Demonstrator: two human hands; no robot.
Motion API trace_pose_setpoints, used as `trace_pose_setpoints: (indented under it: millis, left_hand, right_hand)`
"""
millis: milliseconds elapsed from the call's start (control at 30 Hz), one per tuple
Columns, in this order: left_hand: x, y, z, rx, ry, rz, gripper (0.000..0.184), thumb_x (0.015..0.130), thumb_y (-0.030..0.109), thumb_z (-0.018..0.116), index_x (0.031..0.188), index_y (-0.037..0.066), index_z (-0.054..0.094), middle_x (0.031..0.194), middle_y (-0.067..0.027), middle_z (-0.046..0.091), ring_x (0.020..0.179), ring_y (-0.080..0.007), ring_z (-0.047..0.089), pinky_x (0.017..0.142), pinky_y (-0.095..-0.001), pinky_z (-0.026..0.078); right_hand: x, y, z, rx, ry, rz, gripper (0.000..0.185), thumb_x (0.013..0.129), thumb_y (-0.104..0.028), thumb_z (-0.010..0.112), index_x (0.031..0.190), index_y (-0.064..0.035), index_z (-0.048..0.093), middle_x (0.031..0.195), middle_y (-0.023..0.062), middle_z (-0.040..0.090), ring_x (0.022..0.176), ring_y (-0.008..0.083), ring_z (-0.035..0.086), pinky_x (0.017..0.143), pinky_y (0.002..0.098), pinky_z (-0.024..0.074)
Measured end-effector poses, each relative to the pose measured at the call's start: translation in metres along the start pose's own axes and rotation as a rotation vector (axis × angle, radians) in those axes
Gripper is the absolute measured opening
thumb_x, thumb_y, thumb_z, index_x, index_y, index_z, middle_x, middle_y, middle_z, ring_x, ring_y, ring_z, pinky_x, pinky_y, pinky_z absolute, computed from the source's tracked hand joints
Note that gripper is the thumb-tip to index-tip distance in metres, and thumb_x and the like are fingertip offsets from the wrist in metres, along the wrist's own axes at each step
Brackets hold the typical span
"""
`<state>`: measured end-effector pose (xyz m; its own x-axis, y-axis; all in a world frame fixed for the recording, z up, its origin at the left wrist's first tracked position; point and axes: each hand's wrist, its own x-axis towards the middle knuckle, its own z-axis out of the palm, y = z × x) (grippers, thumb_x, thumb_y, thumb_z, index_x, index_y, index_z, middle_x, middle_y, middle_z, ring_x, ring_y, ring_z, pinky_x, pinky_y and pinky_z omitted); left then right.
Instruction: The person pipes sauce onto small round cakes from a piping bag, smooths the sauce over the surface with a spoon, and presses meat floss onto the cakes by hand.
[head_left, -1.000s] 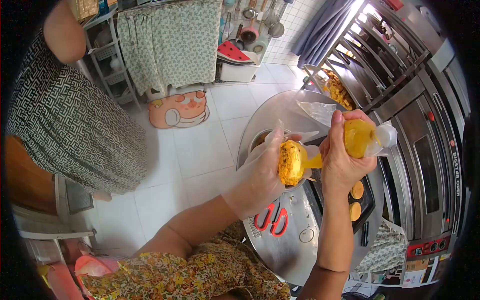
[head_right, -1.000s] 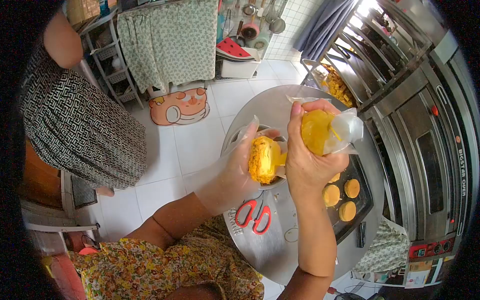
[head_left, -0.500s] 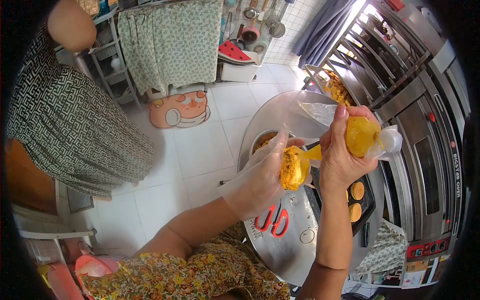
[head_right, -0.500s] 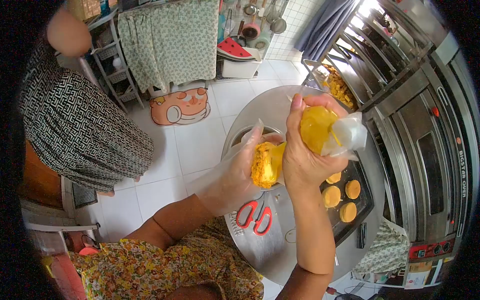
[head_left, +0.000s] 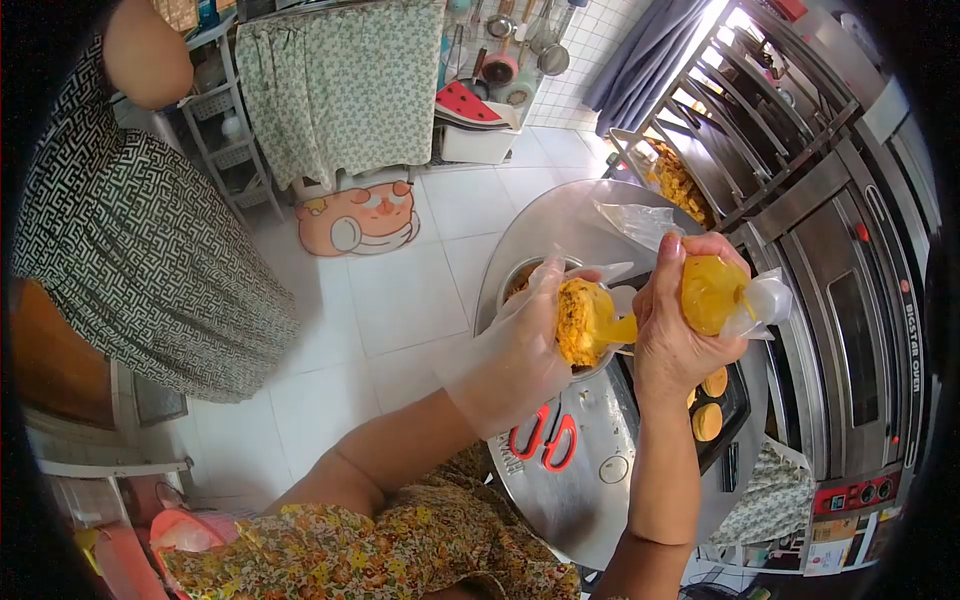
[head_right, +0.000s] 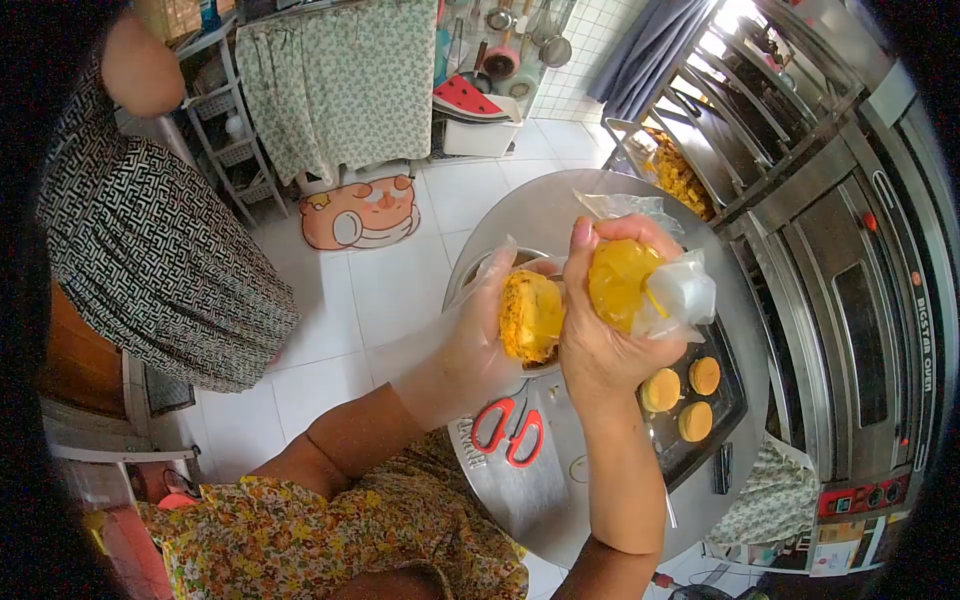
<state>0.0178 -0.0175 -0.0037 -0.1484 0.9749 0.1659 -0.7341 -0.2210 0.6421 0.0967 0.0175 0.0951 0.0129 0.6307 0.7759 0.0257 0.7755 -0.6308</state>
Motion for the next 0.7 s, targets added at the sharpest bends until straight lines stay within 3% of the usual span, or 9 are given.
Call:
trace_pose_setpoints:
  millis: [100, 167, 200, 300, 400, 467, 533, 700]
  left_hand:
    - [-0.004, 0.011, 0.005, -0.071, -0.088, -0.011, 0.051, 0.110, 0.047, 0.028, 0.128, 0.003, 0.048, 0.110, -0.0071, 0.063, 0.108, -0.0165, 0.062, 0.097, -0.0326, 0.051]
    - [0.001, 0.011, -0.002, -0.312, -0.125, -0.116, 0.039, 0.111, 0.037, 0.031, 0.128, 0.006, 0.045, 0.115, -0.0072, 0.060, 0.107, -0.0166, 0.062, 0.096, -0.0353, 0.053]
    - [0.002, 0.010, -0.004, -0.432, -0.142, -0.169, 0.032, 0.111, 0.032, 0.033, 0.128, 0.007, 0.044, 0.118, -0.0073, 0.059, 0.106, -0.0167, 0.061, 0.095, -0.0367, 0.054]
    - [-0.008, 0.012, 0.004, 0.130, -0.145, 0.111, 0.041, 0.108, 0.025, 0.047, 0.139, 0.000, 0.039, 0.121, -0.0089, 0.058, 0.114, -0.0174, 0.059, 0.103, -0.0343, 0.048]
    - [-0.011, 0.021, 0.012, 0.219, -0.075, 0.083, 0.045, 0.103, 0.012, 0.056, 0.142, 0.000, 0.037, 0.124, -0.0102, 0.056, 0.114, -0.0185, 0.059, 0.104, -0.0355, 0.049]
    - [-0.010, 0.021, 0.015, 0.054, -0.038, -0.001, 0.034, 0.107, 0.022, 0.046, 0.135, 0.004, 0.041, 0.119, -0.0084, 0.058, 0.111, -0.0184, 0.060, 0.097, -0.0372, 0.052]
    - [-0.010, 0.018, 0.015, 0.031, -0.043, -0.006, 0.032, 0.108, 0.023, 0.044, 0.134, 0.005, 0.042, 0.118, -0.0079, 0.059, 0.111, -0.0188, 0.061, 0.094, -0.0381, 0.053]
    - [-0.012, -0.009, 0.001, 0.523, -0.026, 0.302, 0.044, 0.103, 0.013, 0.054, 0.142, 0.005, 0.037, 0.122, -0.0096, 0.058, 0.112, -0.0195, 0.060, 0.092, -0.0364, 0.053]
  right_hand:
    - [-0.002, 0.002, -0.003, -0.015, -0.002, -0.014, 0.019, 0.086, 0.007, 0.074, 0.099, 0.0001, 0.062, 0.084, 0.0048, 0.063, 0.065, 0.0082, 0.057, 0.056, 0.0229, 0.0460]
    - [-0.003, -0.001, 0.001, 0.061, 0.011, -0.022, 0.017, 0.091, 0.002, 0.071, 0.102, -0.0031, 0.059, 0.071, 0.0028, 0.059, 0.048, 0.0050, 0.050, 0.040, 0.0208, 0.0369]
    - [-0.004, 0.000, 0.000, 0.072, 0.013, 0.010, 0.019, 0.088, 0.004, 0.073, 0.101, -0.0020, 0.060, 0.078, 0.0039, 0.061, 0.055, 0.0063, 0.053, 0.046, 0.0213, 0.0410]
    - [-0.009, 0.009, -0.008, 0.038, 0.023, 0.036, 0.024, 0.084, 0.007, 0.076, 0.101, -0.0002, 0.061, 0.090, 0.0058, 0.064, 0.068, 0.0086, 0.059, 0.058, 0.0223, 0.0482]
    - [-0.005, 0.011, -0.011, -0.019, 0.056, 0.031, 0.023, 0.086, 0.006, 0.075, 0.103, -0.0021, 0.061, 0.084, 0.0048, 0.063, 0.061, 0.0075, 0.057, 0.051, 0.0225, 0.0456]
    - [0.001, -0.005, -0.009, 0.092, 0.102, 0.183, 0.021, 0.088, 0.004, 0.073, 0.102, -0.0039, 0.061, 0.080, 0.0033, 0.062, 0.057, 0.0067, 0.055, 0.048, 0.0231, 0.0435]
    - [0.010, -0.013, -0.011, 0.232, 0.109, 0.248, 0.017, 0.091, -0.002, 0.072, 0.101, -0.0057, 0.060, 0.075, 0.0017, 0.059, 0.053, 0.0059, 0.050, 0.045, 0.0233, 0.0403]
    - [0.031, -0.001, -0.015, 0.450, 0.186, 0.582, 0.017, 0.095, -0.018, 0.071, 0.095, -0.0088, 0.056, 0.068, -0.0004, 0.051, 0.048, 0.0075, 0.041, 0.044, 0.0259, 0.0370]
